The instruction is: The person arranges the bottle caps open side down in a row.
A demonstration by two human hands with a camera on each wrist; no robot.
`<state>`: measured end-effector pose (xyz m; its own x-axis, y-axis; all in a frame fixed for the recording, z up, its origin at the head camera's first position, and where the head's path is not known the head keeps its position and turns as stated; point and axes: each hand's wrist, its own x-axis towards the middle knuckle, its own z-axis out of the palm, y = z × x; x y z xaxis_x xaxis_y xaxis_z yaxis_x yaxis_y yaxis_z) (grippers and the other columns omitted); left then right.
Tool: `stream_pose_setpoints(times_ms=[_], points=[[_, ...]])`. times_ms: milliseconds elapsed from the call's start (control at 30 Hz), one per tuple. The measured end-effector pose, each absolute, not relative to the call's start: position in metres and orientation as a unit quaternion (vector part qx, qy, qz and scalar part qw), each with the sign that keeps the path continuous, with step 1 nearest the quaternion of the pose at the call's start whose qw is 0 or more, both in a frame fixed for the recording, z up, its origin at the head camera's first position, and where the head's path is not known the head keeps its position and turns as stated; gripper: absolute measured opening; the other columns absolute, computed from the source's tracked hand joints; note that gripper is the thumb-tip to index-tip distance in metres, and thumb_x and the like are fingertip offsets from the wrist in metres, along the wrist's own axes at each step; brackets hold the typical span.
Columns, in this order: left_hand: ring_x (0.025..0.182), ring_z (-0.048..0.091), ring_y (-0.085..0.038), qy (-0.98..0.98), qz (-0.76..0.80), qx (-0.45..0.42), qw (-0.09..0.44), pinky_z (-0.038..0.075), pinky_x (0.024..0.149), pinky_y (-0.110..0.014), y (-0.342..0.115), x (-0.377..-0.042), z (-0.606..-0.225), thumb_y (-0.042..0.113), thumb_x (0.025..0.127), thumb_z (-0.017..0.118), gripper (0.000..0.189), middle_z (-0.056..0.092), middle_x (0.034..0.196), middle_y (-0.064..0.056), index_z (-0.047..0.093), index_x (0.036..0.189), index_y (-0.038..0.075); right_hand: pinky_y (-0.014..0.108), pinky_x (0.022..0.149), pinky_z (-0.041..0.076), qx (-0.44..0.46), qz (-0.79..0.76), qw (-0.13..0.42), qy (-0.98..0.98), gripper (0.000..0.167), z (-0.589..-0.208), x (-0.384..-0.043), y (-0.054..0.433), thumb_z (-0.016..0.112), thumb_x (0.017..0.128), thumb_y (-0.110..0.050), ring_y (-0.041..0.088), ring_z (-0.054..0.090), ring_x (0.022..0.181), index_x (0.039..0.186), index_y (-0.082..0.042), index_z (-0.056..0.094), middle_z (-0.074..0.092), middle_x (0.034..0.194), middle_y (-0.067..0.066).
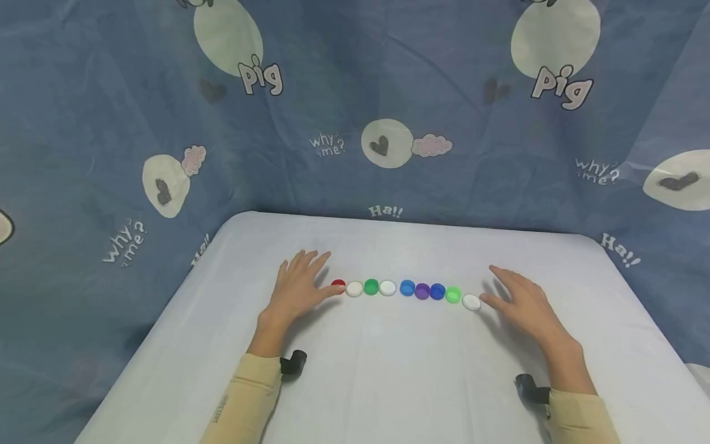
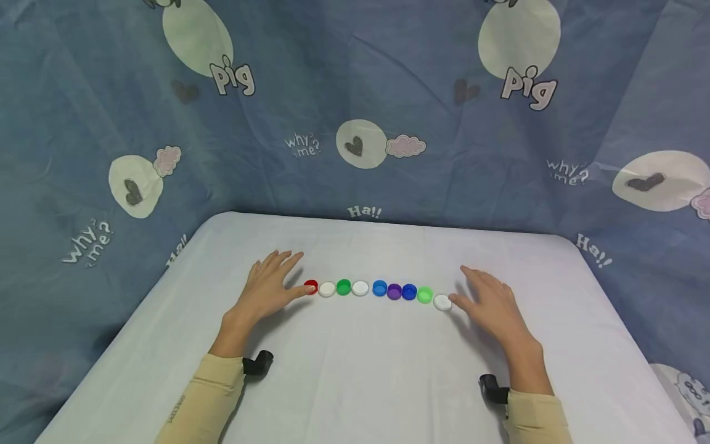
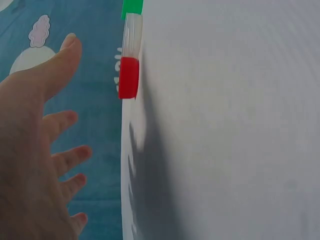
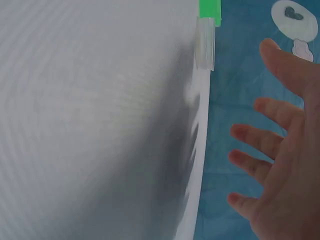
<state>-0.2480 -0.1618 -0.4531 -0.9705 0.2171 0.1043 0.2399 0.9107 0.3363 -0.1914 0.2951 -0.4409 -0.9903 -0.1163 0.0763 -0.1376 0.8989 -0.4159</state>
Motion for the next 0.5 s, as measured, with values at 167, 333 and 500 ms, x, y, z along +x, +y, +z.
stream_pose_setpoints(times_ms=[167, 333, 500], points=[[0.153, 0.019, -0.035, -0.975, -0.172, -0.136, 0.042, 0.011, 0.119, -0.066, -0.153, -0.248, -0.453, 0.073, 0.083, 0.059, 0.087, 0.037, 0.159, -0.009, 0.035, 0.155, 0.029, 0.067, 0.112, 0.025, 0.068, 0.218, 0.017, -0.973, 0.077, -0.442, -0.19, 0.294, 0.056, 0.096, -0.055, 0.051, 0.034, 0.14, 0.153, -0.007, 0.036, 0.04, 0.152, 0.028], [0.153, 0.019, -0.033, -0.973, -0.175, -0.144, 0.047, 0.011, 0.12, -0.064, -0.141, -0.248, -0.452, 0.072, 0.083, 0.059, 0.086, 0.037, 0.159, -0.008, 0.035, 0.154, 0.029, 0.066, 0.112, 0.027, 0.07, 0.221, 0.016, -0.973, 0.076, -0.441, -0.19, 0.293, 0.057, 0.095, -0.054, 0.051, 0.035, 0.139, 0.152, -0.007, 0.038, 0.041, 0.151, 0.029], [0.153, 0.02, -0.032, -0.971, -0.178, -0.151, 0.047, 0.012, 0.12, -0.064, -0.132, -0.246, -0.451, 0.072, 0.083, 0.059, 0.085, 0.037, 0.159, -0.008, 0.036, 0.154, 0.03, 0.066, 0.111, 0.027, 0.074, 0.225, 0.017, -0.971, 0.074, -0.44, -0.191, 0.292, 0.058, 0.095, -0.054, 0.051, 0.036, 0.139, 0.15, -0.008, 0.04, 0.042, 0.15, 0.028]])
